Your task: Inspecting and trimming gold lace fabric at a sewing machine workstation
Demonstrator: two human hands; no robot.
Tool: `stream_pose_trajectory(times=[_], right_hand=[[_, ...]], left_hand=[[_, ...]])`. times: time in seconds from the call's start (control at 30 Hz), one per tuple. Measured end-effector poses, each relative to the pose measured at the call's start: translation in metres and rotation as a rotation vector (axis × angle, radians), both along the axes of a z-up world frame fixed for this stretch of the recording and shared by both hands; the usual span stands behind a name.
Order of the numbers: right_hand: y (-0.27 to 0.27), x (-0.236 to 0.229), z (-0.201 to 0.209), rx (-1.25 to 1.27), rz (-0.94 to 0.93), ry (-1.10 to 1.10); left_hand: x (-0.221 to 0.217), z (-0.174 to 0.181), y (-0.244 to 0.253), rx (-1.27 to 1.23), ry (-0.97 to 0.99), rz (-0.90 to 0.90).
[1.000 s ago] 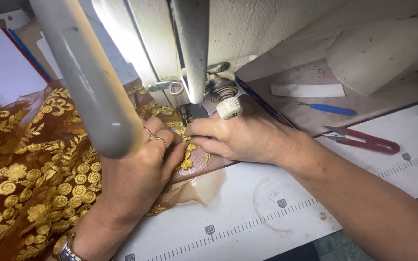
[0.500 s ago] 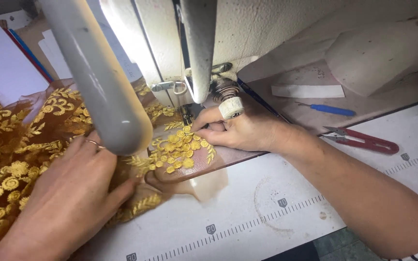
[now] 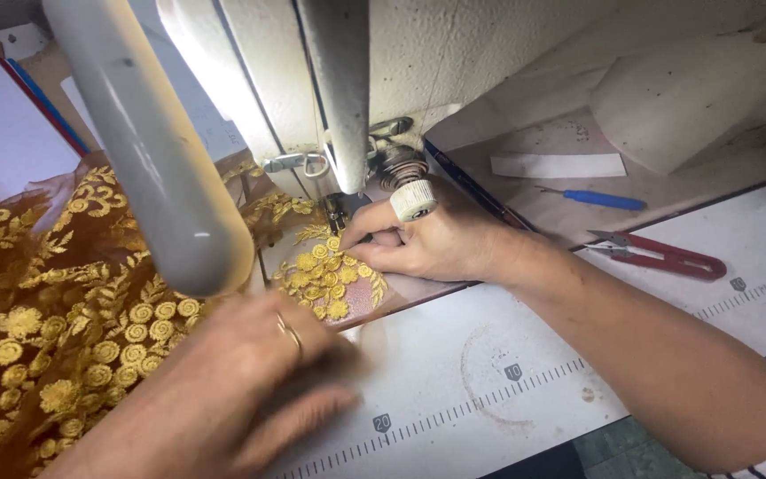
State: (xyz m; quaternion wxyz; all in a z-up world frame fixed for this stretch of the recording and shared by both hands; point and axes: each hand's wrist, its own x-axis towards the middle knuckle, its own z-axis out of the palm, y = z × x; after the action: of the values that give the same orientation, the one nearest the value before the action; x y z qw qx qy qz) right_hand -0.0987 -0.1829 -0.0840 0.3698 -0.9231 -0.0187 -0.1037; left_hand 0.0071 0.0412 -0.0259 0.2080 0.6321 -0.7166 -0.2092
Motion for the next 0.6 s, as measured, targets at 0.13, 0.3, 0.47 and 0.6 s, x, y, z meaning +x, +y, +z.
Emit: stream_pose_trajectory(times=[0.13, 0.3, 0.47, 0.6], right_hand=[[-0.002, 0.001, -0.006, 0.077, 0.034, -0.006], [-0.003, 0.000, -0.003, 0.081, 0.088, -0.053], [0.000, 0.001, -0.009, 0.097, 0.091, -0.041], [0.004, 0.003, -0.015, 0.162, 0.150, -0.071]], left_hand=[[-0.007, 0.012, -0.007, -0.054, 0.379, -0.217], [-0.004, 0.021, -0.014, 0.691, -0.227, 0.699], [0.004, 0.011, -0.010, 0.826, -0.501, 0.619], [0.004, 0.024, -0.013, 0.803, -0.471, 0.708]])
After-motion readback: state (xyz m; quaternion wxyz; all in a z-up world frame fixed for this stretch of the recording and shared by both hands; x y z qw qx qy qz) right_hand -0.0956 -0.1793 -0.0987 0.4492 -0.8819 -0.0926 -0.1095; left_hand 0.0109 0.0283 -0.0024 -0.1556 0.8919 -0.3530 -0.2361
